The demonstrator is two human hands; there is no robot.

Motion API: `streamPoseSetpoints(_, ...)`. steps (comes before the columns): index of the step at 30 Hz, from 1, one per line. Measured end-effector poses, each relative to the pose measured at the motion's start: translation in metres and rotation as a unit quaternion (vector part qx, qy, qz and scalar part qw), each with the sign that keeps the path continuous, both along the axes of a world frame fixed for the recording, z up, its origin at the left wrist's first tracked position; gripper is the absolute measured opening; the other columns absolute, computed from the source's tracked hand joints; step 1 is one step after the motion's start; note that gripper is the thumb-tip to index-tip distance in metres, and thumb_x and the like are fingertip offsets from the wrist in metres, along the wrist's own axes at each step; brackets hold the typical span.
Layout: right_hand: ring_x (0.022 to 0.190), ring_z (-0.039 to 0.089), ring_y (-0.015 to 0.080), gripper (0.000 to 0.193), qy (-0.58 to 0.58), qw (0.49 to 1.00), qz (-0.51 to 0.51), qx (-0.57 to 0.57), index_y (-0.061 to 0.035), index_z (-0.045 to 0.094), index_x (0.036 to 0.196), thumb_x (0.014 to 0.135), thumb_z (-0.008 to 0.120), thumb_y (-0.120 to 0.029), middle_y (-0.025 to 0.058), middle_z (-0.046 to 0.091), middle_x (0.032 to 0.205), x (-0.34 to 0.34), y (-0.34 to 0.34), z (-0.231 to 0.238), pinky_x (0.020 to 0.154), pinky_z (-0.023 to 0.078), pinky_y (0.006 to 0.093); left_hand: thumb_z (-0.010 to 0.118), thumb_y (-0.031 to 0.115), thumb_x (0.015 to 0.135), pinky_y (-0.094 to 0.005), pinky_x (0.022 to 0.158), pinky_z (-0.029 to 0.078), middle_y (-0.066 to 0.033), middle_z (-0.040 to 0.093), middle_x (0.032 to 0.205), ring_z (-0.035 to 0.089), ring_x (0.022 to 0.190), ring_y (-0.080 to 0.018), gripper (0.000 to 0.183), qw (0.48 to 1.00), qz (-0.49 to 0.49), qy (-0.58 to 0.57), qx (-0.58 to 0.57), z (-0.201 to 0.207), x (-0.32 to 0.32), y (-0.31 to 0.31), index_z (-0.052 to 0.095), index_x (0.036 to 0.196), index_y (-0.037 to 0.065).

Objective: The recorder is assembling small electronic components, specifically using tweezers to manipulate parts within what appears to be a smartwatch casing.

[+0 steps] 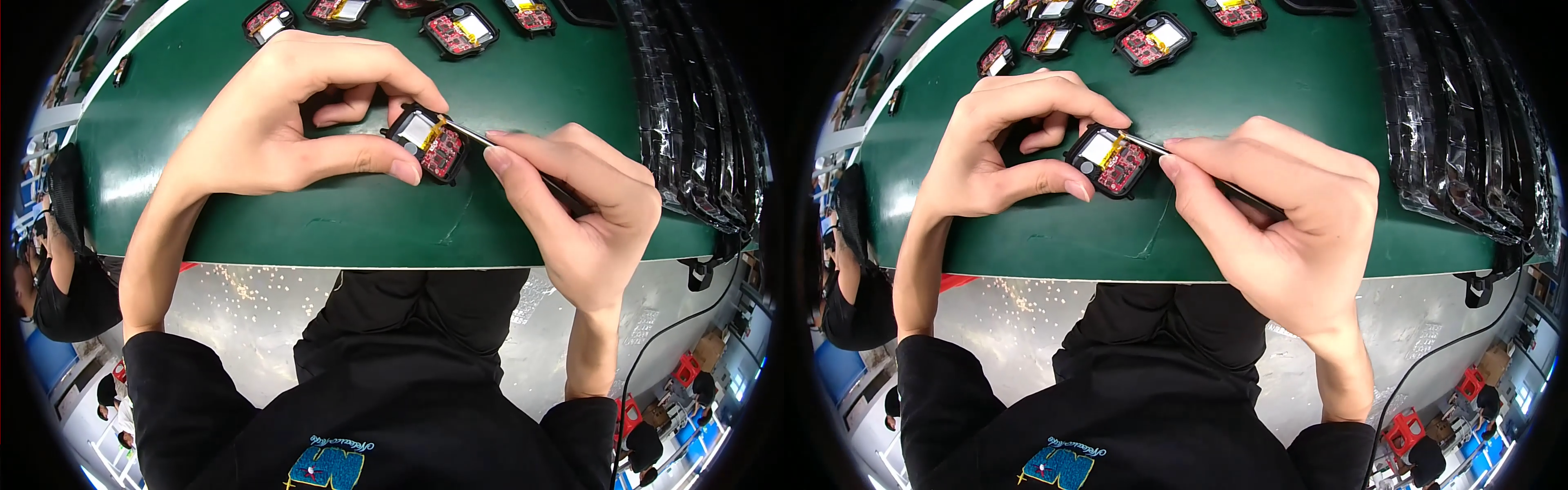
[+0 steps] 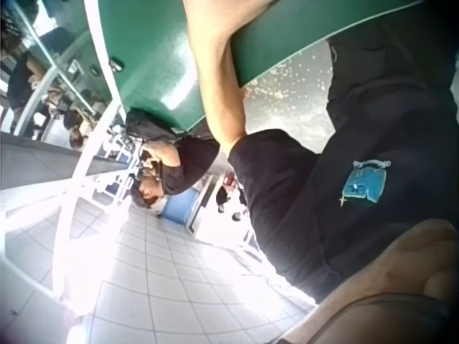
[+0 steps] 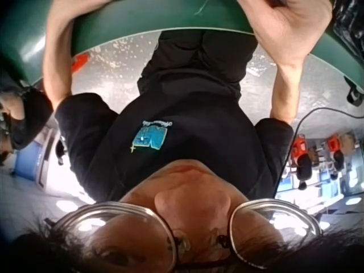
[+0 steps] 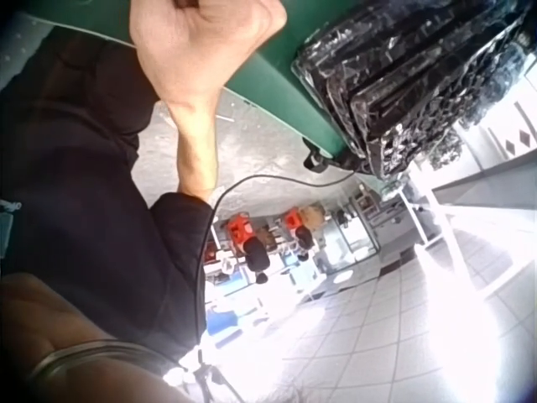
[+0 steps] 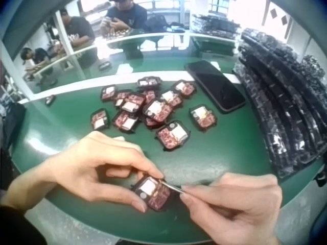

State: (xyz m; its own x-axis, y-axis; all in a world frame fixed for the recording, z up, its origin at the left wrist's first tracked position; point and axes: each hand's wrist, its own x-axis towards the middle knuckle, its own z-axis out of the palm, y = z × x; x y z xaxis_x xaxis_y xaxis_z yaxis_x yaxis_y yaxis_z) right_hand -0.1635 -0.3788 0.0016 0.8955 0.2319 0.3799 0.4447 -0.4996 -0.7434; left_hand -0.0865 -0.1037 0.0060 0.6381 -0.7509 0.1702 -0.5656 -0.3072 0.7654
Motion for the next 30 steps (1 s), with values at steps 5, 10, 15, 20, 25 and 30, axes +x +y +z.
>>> streamPoseSetpoints(5,0.06,0.052,0.0028,0.016,0.096,0.995,0.004,0.034,0.0021,0.087,0.104,0.089,0.085,0.006,0.0007,0.068,0.073,-0.0006,-0.0024,0.0067,0.054,0.03,0.0226,0.101,0.019,0.07,-0.0265,0.06,0.035,-0.0038,0.074,0.099,0.042,0.066,-0.0092,0.058,1.0,-0.024,0.017,0.006,0.0001,0.0039,0.0014,0.082,0.122,0.002)
streamPoseSetpoints(10,0.06,0.05,0.0026,0.016,0.087,0.995,0.013,0.039,0.0018,0.087,0.103,0.088,0.085,0.007,-0.0005,0.066,0.072,0.0005,-0.0035,0.0019,0.053,0.029,0.023,0.101,0.024,0.072,-0.0259,0.059,0.034,-0.0044,0.075,0.099,0.045,0.067,-0.0093,0.058,0.999,-0.023,0.001,0.025,0.0018,0.0036,0.0018,0.082,0.122,0.003)
streamPoseSetpoints(15,0.058,0.047,0.0025,0.016,0.084,0.996,0.014,0.03,0.0018,0.087,0.102,0.087,0.085,0.007,-0.0017,0.063,0.07,0.002,-0.0035,0.0017,0.053,0.027,0.0239,0.101,0.027,0.072,-0.0264,0.058,0.034,-0.0048,0.076,0.098,0.048,0.068,-0.0101,0.058,0.999,-0.035,-0.005,0.021,-0.0011,0.0057,0.0015,0.082,0.122,0.003)
streamPoseSetpoints(20,0.058,0.046,0.0023,0.015,0.072,0.997,0.021,0.02,0.0015,0.087,0.1,0.086,0.085,0.007,-0.0021,0.061,0.068,0.0032,-0.0027,0.0014,0.053,0.027,0.024,0.1,0.03,0.072,-0.027,0.057,0.034,-0.0047,0.076,0.096,0.053,0.071,-0.0111,0.058,0.999,-0.039,-0.014,0.007,0.0009,0.0044,-0.0016,0.082,0.12,0.003)
streamPoseSetpoints(25,0.058,0.046,0.0021,0.016,0.056,0.998,0.024,0.015,0.0013,0.087,0.1,0.086,0.086,0.008,-0.0022,0.061,0.068,0.0028,-0.0019,-0.0021,0.053,0.027,0.0237,0.099,0.027,0.072,-0.0289,0.057,0.035,-0.0054,0.076,0.094,0.059,0.074,-0.0142,0.054,0.997,-0.051,-0.048,-0.012,-0.0023,0.0038,-0.0046,0.081,0.116,0.001)
streamPoseSetpoints(30,0.057,0.046,0.0022,0.016,0.058,0.998,0.018,0.006,0.001,0.087,0.101,0.086,0.086,0.008,-0.002,0.061,0.068,0.0014,-0.0013,0.0006,0.053,0.027,0.0235,0.098,0.024,0.073,-0.0293,0.057,0.035,-0.0057,0.076,0.093,0.058,0.073,-0.0149,0.051,0.996,-0.055,-0.067,-0.012,-0.0021,0.0038,-0.0028,0.081,0.114,0.001)
